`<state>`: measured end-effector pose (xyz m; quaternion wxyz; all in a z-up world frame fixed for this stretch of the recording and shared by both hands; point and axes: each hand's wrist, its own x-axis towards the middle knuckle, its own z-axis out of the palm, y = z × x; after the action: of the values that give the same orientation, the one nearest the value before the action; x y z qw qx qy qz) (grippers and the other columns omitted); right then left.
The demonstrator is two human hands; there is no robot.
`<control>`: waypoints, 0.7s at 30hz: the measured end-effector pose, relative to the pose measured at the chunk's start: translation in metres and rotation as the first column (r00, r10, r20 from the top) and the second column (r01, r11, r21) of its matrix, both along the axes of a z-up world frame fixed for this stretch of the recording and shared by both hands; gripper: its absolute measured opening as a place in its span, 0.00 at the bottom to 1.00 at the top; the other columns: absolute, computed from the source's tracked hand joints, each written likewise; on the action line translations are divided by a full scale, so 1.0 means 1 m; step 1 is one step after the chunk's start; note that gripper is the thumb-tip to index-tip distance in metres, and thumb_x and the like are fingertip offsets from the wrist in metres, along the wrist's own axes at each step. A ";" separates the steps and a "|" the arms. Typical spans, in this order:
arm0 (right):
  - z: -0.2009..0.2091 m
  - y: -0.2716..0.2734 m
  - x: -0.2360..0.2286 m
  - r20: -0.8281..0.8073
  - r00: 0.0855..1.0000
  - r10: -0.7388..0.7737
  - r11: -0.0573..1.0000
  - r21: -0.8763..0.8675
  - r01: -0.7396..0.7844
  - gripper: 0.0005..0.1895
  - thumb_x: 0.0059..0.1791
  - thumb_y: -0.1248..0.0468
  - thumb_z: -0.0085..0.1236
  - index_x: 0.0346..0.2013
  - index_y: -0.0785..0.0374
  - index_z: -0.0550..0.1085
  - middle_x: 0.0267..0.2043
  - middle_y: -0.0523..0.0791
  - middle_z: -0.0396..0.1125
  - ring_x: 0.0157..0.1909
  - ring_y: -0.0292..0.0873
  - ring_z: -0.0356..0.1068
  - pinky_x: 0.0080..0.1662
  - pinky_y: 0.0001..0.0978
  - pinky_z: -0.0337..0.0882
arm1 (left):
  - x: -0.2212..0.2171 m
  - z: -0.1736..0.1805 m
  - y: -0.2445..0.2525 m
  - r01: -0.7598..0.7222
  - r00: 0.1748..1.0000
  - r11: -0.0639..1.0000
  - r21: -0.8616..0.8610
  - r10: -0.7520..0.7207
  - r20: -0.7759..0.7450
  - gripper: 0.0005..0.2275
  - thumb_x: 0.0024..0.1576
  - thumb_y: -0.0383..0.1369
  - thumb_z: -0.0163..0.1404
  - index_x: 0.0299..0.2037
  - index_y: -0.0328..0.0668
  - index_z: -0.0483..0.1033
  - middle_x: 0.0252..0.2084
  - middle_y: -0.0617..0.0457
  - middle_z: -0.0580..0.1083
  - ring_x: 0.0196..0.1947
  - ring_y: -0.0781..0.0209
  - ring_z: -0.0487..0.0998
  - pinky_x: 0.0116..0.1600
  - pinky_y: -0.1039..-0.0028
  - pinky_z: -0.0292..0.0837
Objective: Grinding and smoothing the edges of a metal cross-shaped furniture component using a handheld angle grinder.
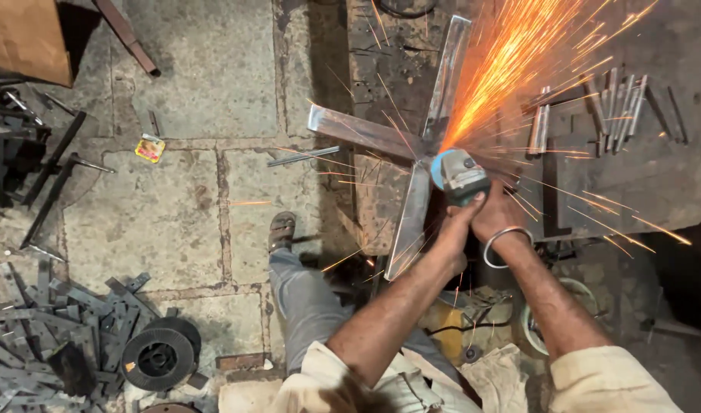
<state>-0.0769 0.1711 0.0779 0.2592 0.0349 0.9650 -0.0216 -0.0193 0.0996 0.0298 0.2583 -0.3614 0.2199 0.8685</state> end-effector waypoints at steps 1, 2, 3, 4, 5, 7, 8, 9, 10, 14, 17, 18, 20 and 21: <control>0.007 -0.001 -0.001 0.012 1.000 -0.028 1.000 0.004 0.028 0.53 0.40 0.35 0.65 0.63 0.70 0.57 0.45 0.69 0.70 0.50 0.73 0.71 0.52 0.60 0.70 | 0.001 -0.002 0.006 -0.015 1.000 1.000 0.014 0.015 -0.015 0.33 0.49 0.53 0.58 0.62 0.45 0.70 0.63 0.49 0.72 0.64 0.54 0.67 0.66 0.57 0.57; 0.013 -0.001 -0.002 0.023 0.998 -0.055 0.998 0.009 0.055 0.55 0.39 0.36 0.66 0.65 0.69 0.56 0.46 0.70 0.70 0.50 0.73 0.71 0.52 0.60 0.69 | 0.001 -0.004 0.013 -0.029 0.999 0.999 0.027 0.030 -0.030 0.32 0.50 0.53 0.58 0.62 0.45 0.71 0.62 0.49 0.72 0.64 0.54 0.68 0.66 0.59 0.58; 0.005 0.001 -0.001 0.025 0.998 -0.052 0.999 0.007 0.051 0.55 0.39 0.36 0.66 0.65 0.69 0.56 0.46 0.70 0.70 0.50 0.73 0.71 0.52 0.60 0.69 | 0.003 -0.008 0.011 -0.033 0.999 0.999 0.025 0.034 -0.028 0.32 0.50 0.53 0.58 0.62 0.45 0.71 0.62 0.49 0.72 0.64 0.54 0.68 0.66 0.59 0.58; -0.003 0.003 -0.001 0.031 0.999 -0.045 0.999 -0.001 0.045 0.54 0.40 0.37 0.65 0.65 0.70 0.56 0.47 0.70 0.70 0.51 0.73 0.71 0.53 0.60 0.69 | 0.005 -0.012 0.010 -0.071 0.995 0.997 0.033 0.073 -0.063 0.33 0.50 0.53 0.59 0.61 0.41 0.71 0.62 0.46 0.72 0.64 0.52 0.68 0.66 0.58 0.59; -0.011 0.006 0.001 0.035 0.998 -0.045 0.999 -0.011 0.045 0.53 0.41 0.37 0.65 0.65 0.71 0.56 0.48 0.70 0.69 0.51 0.73 0.70 0.53 0.60 0.69 | 0.008 -0.016 0.008 -0.102 0.989 0.994 0.039 0.106 -0.100 0.33 0.50 0.53 0.60 0.60 0.38 0.72 0.62 0.43 0.73 0.64 0.50 0.69 0.66 0.57 0.60; -0.032 0.018 0.002 0.016 1.000 -0.022 0.999 -0.024 0.022 0.51 0.43 0.38 0.62 0.66 0.71 0.57 0.48 0.69 0.70 0.52 0.72 0.70 0.53 0.60 0.69 | 0.009 -0.017 0.001 -0.112 0.987 0.988 0.103 0.123 -0.103 0.34 0.50 0.54 0.60 0.60 0.37 0.71 0.62 0.41 0.72 0.64 0.45 0.69 0.66 0.54 0.61; -0.042 0.024 0.001 -0.004 1.000 0.004 0.999 -0.032 -0.004 0.49 0.45 0.39 0.60 0.66 0.71 0.58 0.49 0.69 0.70 0.53 0.72 0.70 0.54 0.60 0.69 | 0.009 -0.017 -0.004 -0.123 0.984 0.977 0.172 0.143 -0.105 0.35 0.50 0.54 0.61 0.60 0.35 0.71 0.61 0.38 0.71 0.63 0.41 0.69 0.65 0.51 0.63; -0.033 0.019 0.001 -0.005 1.000 0.004 0.999 -0.034 -0.005 0.49 0.45 0.39 0.60 0.66 0.71 0.58 0.49 0.69 0.70 0.53 0.72 0.70 0.54 0.60 0.69 | 0.007 -0.014 -0.003 -0.123 0.984 0.978 0.170 0.143 -0.107 0.35 0.50 0.54 0.61 0.60 0.35 0.71 0.61 0.38 0.71 0.63 0.41 0.69 0.65 0.51 0.63; -0.025 0.013 0.001 0.007 1.000 -0.008 1.000 -0.023 0.008 0.48 0.44 0.38 0.61 0.64 0.71 0.59 0.50 0.68 0.70 0.54 0.71 0.70 0.54 0.59 0.69 | 0.006 -0.011 -0.002 -0.059 0.995 0.993 0.100 0.066 -0.069 0.33 0.50 0.54 0.59 0.61 0.41 0.71 0.62 0.43 0.71 0.64 0.47 0.68 0.65 0.53 0.60; 0.004 0.002 0.001 0.019 0.999 -0.045 0.999 0.020 0.045 0.52 0.38 0.36 0.67 0.60 0.70 0.60 0.53 0.67 0.67 0.57 0.70 0.68 0.55 0.58 0.68 | -0.004 0.011 -0.004 0.108 0.990 0.991 0.073 -0.114 0.088 0.32 0.49 0.54 0.57 0.62 0.49 0.69 0.64 0.50 0.69 0.66 0.51 0.65 0.65 0.48 0.56; -0.034 0.013 -0.003 -0.012 0.999 -0.035 0.999 -0.025 0.035 0.49 0.43 0.39 0.61 0.66 0.69 0.57 0.51 0.70 0.69 0.55 0.72 0.70 0.55 0.59 0.68 | 0.001 -0.017 -0.002 -0.043 0.996 0.999 -0.008 0.042 -0.083 0.36 0.47 0.56 0.58 0.62 0.40 0.71 0.63 0.44 0.72 0.66 0.48 0.67 0.66 0.55 0.58; -0.033 0.011 -0.003 -0.013 0.999 -0.040 0.999 -0.027 0.040 0.49 0.43 0.39 0.61 0.66 0.69 0.57 0.51 0.70 0.69 0.55 0.72 0.70 0.55 0.59 0.68 | 0.002 -0.012 -0.007 -0.038 0.996 0.999 -0.010 0.037 -0.084 0.36 0.47 0.56 0.58 0.62 0.40 0.71 0.63 0.44 0.72 0.66 0.48 0.67 0.66 0.55 0.58; -0.029 0.005 -0.005 0.029 0.998 -0.051 0.999 -0.003 0.051 0.47 0.47 0.38 0.58 0.67 0.68 0.58 0.50 0.71 0.70 0.54 0.73 0.71 0.56 0.60 0.69 | 0.001 -0.003 -0.021 -0.077 0.988 0.981 0.176 0.098 -0.115 0.36 0.49 0.54 0.60 0.62 0.38 0.69 0.61 0.41 0.72 0.64 0.43 0.70 0.65 0.51 0.63; -0.019 0.002 -0.003 0.027 0.998 -0.050 0.999 -0.002 0.050 0.47 0.47 0.38 0.58 0.67 0.68 0.58 0.50 0.71 0.70 0.54 0.73 0.71 0.56 0.60 0.69 | 0.002 -0.012 -0.010 -0.077 0.988 0.981 0.177 0.099 -0.117 0.36 0.49 0.54 0.60 0.62 0.38 0.69 0.61 0.41 0.72 0.64 0.43 0.70 0.65 0.51 0.63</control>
<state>-0.0801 0.1727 0.0589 0.2718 0.0587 0.9601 -0.0289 -0.0173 0.0899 0.0176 0.2354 -0.2920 0.1436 0.9158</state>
